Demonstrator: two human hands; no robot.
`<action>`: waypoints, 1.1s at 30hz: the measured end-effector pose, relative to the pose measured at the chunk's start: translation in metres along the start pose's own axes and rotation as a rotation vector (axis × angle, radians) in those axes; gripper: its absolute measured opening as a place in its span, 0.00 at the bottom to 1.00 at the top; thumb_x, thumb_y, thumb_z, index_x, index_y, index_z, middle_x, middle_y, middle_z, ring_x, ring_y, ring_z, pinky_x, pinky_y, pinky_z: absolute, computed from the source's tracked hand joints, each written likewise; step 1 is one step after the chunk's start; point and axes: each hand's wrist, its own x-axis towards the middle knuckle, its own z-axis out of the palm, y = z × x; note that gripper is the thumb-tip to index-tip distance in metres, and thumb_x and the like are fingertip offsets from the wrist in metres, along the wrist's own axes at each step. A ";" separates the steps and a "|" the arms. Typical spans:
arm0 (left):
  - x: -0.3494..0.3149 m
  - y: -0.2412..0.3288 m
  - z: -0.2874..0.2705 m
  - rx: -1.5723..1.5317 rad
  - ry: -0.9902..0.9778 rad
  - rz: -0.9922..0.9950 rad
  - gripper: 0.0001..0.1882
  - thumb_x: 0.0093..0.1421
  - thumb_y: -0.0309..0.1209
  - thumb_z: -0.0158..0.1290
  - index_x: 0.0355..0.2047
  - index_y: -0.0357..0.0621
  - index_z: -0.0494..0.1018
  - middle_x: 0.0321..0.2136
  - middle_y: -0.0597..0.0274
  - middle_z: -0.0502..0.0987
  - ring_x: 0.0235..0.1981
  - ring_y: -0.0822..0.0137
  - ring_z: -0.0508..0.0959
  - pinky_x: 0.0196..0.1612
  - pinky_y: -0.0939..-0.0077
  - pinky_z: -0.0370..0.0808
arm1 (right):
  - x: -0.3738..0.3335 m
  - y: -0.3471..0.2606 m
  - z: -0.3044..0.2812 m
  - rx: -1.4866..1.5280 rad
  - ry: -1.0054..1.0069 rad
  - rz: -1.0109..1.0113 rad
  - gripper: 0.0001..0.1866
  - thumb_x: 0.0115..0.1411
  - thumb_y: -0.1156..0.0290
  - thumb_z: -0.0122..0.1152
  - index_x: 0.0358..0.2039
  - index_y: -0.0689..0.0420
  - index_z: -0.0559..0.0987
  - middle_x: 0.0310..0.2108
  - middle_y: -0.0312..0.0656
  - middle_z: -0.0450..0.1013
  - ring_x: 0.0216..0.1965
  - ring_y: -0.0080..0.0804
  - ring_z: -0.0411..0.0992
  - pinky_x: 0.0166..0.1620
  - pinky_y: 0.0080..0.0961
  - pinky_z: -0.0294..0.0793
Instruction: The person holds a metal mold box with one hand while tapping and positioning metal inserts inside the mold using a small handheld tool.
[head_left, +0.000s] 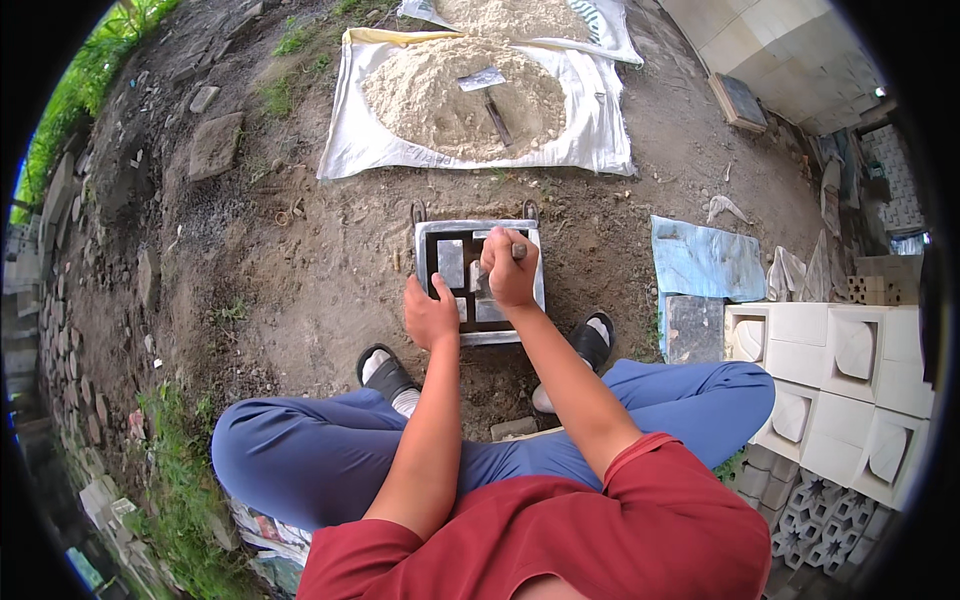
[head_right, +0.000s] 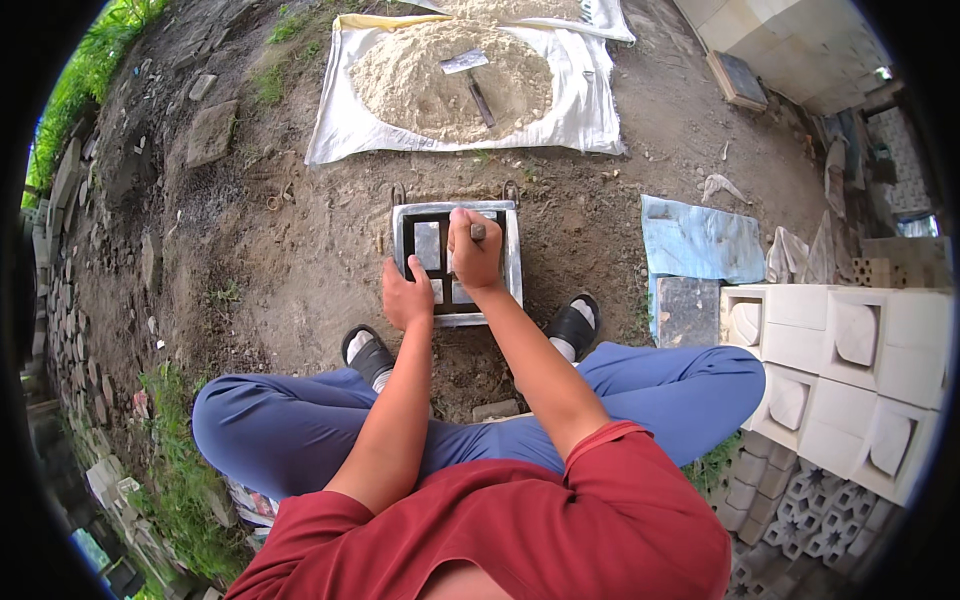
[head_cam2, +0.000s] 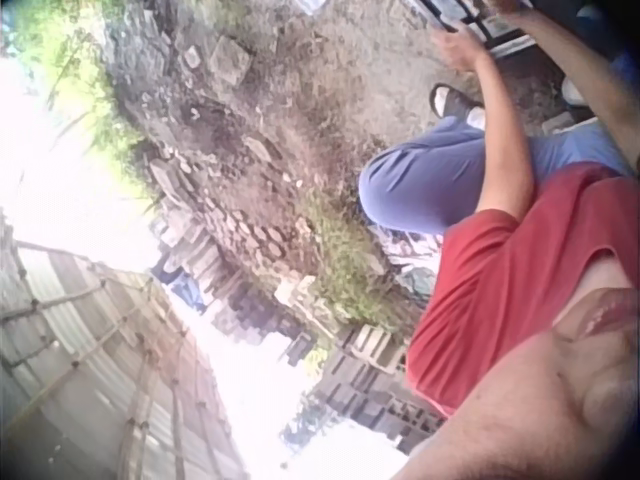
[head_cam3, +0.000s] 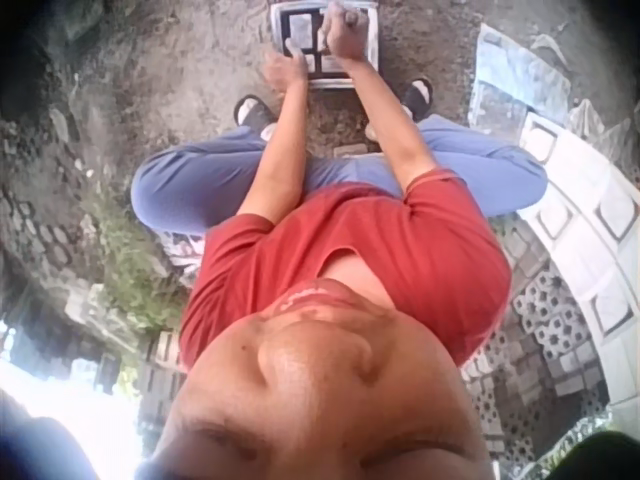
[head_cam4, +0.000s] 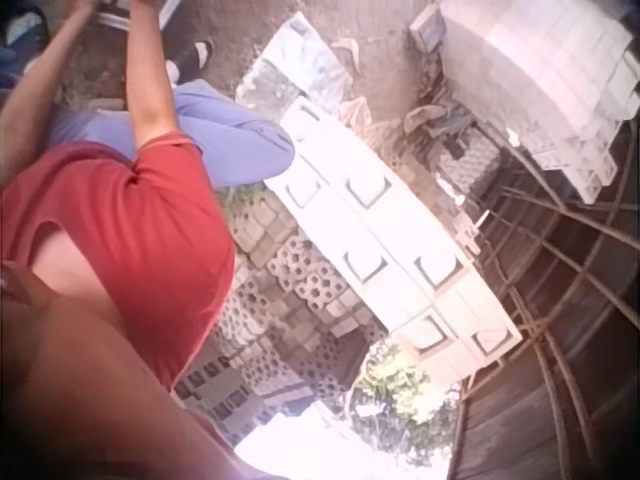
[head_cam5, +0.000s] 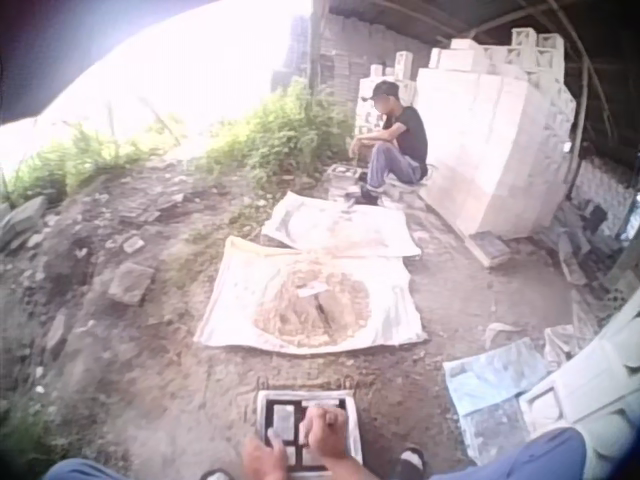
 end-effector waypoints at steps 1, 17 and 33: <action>-0.002 0.003 0.001 0.002 -0.012 -0.004 0.29 0.68 0.56 0.48 0.59 0.49 0.73 0.51 0.49 0.81 0.46 0.41 0.82 0.47 0.46 0.78 | 0.002 -0.017 0.003 -0.015 -0.008 -0.027 0.26 0.76 0.66 0.51 0.17 0.54 0.64 0.15 0.27 0.58 0.17 0.14 0.53 0.21 0.22 0.53; -0.003 -0.003 0.003 0.004 0.019 0.015 0.28 0.68 0.54 0.50 0.58 0.47 0.74 0.50 0.49 0.81 0.45 0.42 0.82 0.45 0.45 0.78 | 0.023 0.034 0.006 -0.239 -0.027 -0.098 0.24 0.72 0.67 0.54 0.18 0.60 0.65 0.15 0.32 0.57 0.22 0.18 0.54 0.25 0.30 0.55; -0.002 -0.003 -0.006 0.013 -0.022 -0.018 0.29 0.68 0.55 0.49 0.58 0.46 0.73 0.50 0.46 0.80 0.47 0.40 0.81 0.48 0.45 0.77 | 0.033 -0.076 0.059 -0.141 -0.031 -0.097 0.24 0.73 0.68 0.53 0.17 0.59 0.64 0.15 0.27 0.56 0.20 0.14 0.53 0.24 0.26 0.51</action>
